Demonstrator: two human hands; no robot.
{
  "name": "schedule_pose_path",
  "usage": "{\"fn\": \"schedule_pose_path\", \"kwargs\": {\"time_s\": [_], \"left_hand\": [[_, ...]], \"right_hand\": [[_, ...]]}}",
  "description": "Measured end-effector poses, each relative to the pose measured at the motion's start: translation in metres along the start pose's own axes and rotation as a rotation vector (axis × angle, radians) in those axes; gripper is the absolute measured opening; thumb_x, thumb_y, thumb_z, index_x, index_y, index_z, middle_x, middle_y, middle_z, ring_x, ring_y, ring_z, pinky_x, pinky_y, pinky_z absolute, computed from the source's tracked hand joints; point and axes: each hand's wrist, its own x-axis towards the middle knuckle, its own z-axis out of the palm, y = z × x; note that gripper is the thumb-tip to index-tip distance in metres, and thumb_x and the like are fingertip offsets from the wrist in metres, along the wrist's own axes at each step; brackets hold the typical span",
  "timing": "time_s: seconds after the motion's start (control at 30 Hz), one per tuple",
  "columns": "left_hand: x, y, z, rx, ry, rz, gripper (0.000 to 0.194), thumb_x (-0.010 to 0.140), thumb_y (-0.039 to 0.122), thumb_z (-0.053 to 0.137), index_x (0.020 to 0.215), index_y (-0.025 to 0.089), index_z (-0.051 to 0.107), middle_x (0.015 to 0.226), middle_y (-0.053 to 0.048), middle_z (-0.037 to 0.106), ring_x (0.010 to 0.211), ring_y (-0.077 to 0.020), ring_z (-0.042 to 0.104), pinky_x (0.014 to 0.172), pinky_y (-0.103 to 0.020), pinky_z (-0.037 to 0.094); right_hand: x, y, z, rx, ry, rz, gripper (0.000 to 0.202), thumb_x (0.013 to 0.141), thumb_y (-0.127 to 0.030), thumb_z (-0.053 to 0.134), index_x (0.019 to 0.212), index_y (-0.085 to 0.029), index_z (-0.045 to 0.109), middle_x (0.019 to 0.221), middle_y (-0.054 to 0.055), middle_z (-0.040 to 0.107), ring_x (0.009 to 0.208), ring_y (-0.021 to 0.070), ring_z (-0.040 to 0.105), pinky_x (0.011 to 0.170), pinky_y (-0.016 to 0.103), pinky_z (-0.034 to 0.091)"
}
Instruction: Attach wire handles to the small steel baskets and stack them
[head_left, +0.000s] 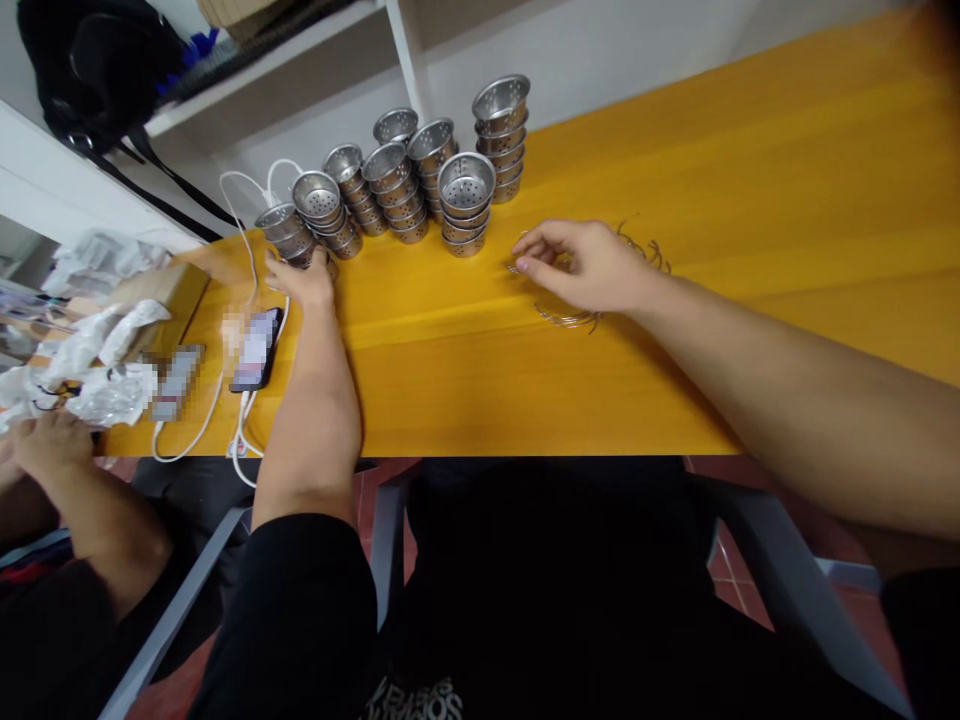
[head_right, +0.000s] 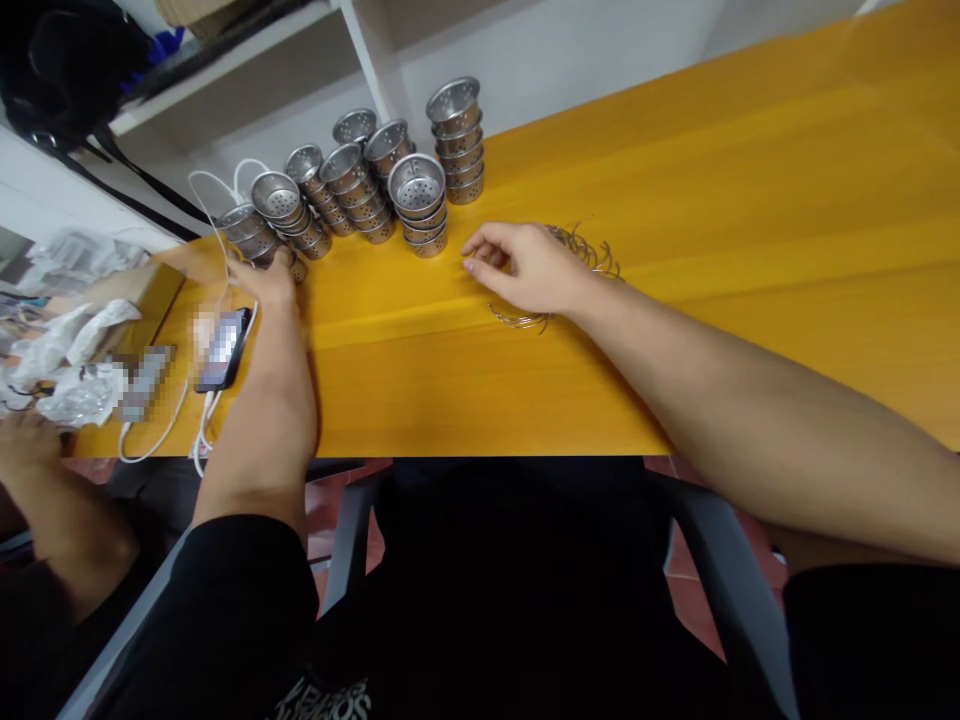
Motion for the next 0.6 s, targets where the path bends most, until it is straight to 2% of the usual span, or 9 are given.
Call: {"fn": "schedule_pose_path", "kwargs": {"time_s": [0.03,0.1,0.17,0.23,0.3,0.37,0.47,0.53,0.6], "left_hand": [[-0.004,0.006,-0.001,0.007,0.042,-0.034,0.081,0.101,0.005,0.094,0.169,0.013,0.049,0.192,-0.028,0.054,0.188,-0.0341,0.058,0.166,-0.042,0.037],[-0.010,0.016,-0.002,-0.037,0.071,-0.056,0.069,0.101,0.001,0.092,0.157,0.015,0.054,0.184,-0.025,0.062,0.180,-0.0281,0.066,0.160,-0.035,0.046],[-0.014,0.022,-0.002,-0.136,0.050,-0.038,0.067,0.102,-0.004,0.084,0.156,0.016,0.050,0.178,-0.024,0.068,0.167,-0.0224,0.077,0.152,-0.032,0.054],[-0.014,0.023,-0.002,-0.195,0.045,-0.013,0.073,0.102,-0.004,0.083,0.161,0.016,0.045,0.178,-0.024,0.070,0.161,-0.0209,0.081,0.150,-0.033,0.057],[-0.012,0.022,-0.001,-0.176,0.078,-0.027,0.076,0.101,0.006,0.095,0.159,0.019,0.049,0.180,-0.022,0.070,0.174,-0.0272,0.074,0.158,-0.042,0.051],[-0.008,0.021,0.000,-0.152,0.084,-0.067,0.064,0.103,0.026,0.104,0.149,0.023,0.059,0.180,-0.018,0.070,0.184,-0.0344,0.065,0.162,-0.053,0.046],[-0.007,0.023,-0.003,-0.203,0.038,-0.083,0.046,0.110,0.039,0.100,0.136,0.022,0.066,0.173,-0.014,0.075,0.175,-0.0318,0.072,0.156,-0.050,0.054],[-0.013,0.029,-0.011,-0.239,-0.009,-0.024,0.056,0.105,0.043,0.105,0.138,0.024,0.064,0.165,-0.012,0.080,0.168,-0.0295,0.078,0.151,-0.047,0.061],[-0.024,0.037,-0.025,-0.238,-0.141,0.105,0.073,0.097,0.053,0.113,0.144,0.028,0.064,0.157,-0.008,0.085,0.169,-0.0306,0.080,0.150,-0.049,0.066]], "right_hand": [[0.000,-0.001,0.000,0.014,-0.006,0.014,0.032,0.111,-0.066,0.091,0.121,-0.035,0.089,0.123,0.014,0.094,0.117,0.0470,0.087,0.120,0.076,0.073],[-0.001,-0.003,-0.001,0.035,-0.020,0.045,0.033,0.111,-0.068,0.093,0.120,-0.037,0.089,0.126,0.013,0.094,0.121,0.0468,0.086,0.124,0.074,0.072],[-0.002,-0.004,-0.001,0.039,-0.026,0.056,0.032,0.112,-0.067,0.093,0.120,-0.037,0.089,0.127,0.013,0.094,0.123,0.0463,0.085,0.127,0.073,0.071],[-0.002,-0.005,-0.001,0.043,-0.027,0.053,0.030,0.114,-0.065,0.092,0.120,-0.036,0.088,0.128,0.014,0.094,0.123,0.0457,0.084,0.128,0.073,0.070],[-0.002,-0.004,-0.001,0.043,-0.027,0.046,0.029,0.114,-0.062,0.092,0.120,-0.034,0.088,0.127,0.015,0.094,0.122,0.0449,0.085,0.126,0.072,0.071],[-0.001,-0.002,0.000,0.026,-0.030,0.034,0.027,0.115,-0.059,0.090,0.121,-0.032,0.089,0.125,0.015,0.094,0.119,0.0437,0.085,0.122,0.071,0.072],[0.000,0.001,0.000,-0.004,-0.027,0.001,0.022,0.115,-0.050,0.087,0.121,-0.029,0.089,0.121,0.014,0.095,0.113,0.0422,0.086,0.116,0.070,0.074],[0.000,0.002,0.000,-0.006,-0.030,-0.012,0.019,0.116,-0.047,0.085,0.121,-0.029,0.090,0.120,0.014,0.094,0.113,0.0415,0.087,0.115,0.068,0.073],[0.000,0.003,0.000,0.000,-0.029,-0.018,0.019,0.115,-0.048,0.086,0.120,-0.030,0.090,0.119,0.013,0.094,0.112,0.0414,0.087,0.113,0.067,0.073]]}}
